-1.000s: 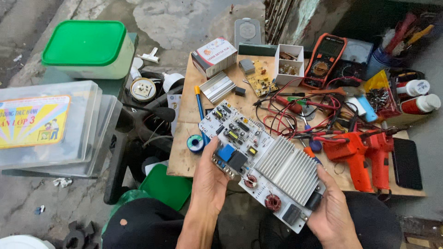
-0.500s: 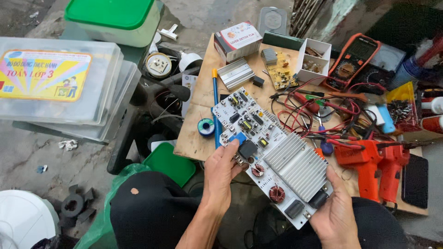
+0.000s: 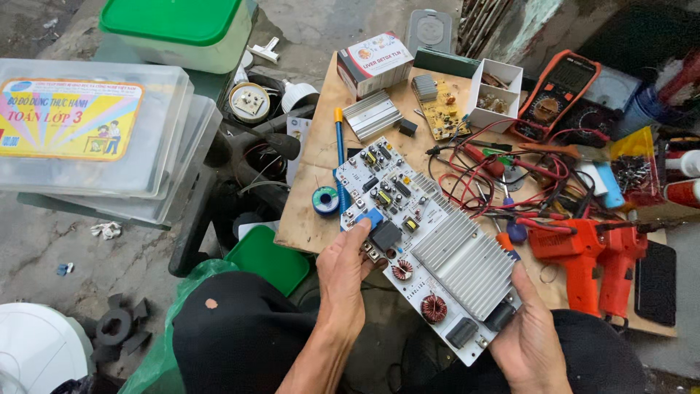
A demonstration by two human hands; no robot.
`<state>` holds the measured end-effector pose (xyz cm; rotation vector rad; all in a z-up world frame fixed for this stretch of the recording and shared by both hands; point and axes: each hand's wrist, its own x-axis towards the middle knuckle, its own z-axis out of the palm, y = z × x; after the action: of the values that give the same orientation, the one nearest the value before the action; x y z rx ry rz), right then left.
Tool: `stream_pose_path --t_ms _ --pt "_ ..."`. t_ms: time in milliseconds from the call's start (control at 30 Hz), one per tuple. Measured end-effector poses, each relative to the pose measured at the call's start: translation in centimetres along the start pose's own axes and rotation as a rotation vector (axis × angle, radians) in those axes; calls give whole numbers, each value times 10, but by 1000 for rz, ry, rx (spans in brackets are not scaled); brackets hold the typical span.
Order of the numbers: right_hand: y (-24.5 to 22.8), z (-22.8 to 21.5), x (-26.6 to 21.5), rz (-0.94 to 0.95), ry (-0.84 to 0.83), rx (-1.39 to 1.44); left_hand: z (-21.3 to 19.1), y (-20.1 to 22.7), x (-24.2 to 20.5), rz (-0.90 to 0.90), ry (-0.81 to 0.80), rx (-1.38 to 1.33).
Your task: The person uses a multimeter to test a green circuit board, touching the probes to various points on the board. They then pick up a larger power supply unit, flip it over to inspect both sides, and place it back on the table.
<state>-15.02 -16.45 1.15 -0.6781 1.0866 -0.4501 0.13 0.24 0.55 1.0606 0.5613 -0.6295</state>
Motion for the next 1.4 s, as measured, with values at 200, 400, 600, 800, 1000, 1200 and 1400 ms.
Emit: stream_pose_path --t_ms 200,400,600,800,1000,1200,1400 --pt "-1 3 -3 2 -35 21 -1 3 -6 9 -51 -4" --pt "1 3 3 43 17 42 4 10 -18 -15 -176 -6" --pt "0 7 -2 24 15 27 4 8 -17 -12 -283 -172" --pt "4 -3 9 24 9 40 4 5 -14 -35 -268 -184" --pt "0 9 -1 20 42 46 0 0 -7 -72 -218 -128" --pt "1 9 1 48 96 44 -3 -6 -3 -52 -201 -58" --pt "1 9 1 41 66 99 -4 -13 2 -69 -180 -63"
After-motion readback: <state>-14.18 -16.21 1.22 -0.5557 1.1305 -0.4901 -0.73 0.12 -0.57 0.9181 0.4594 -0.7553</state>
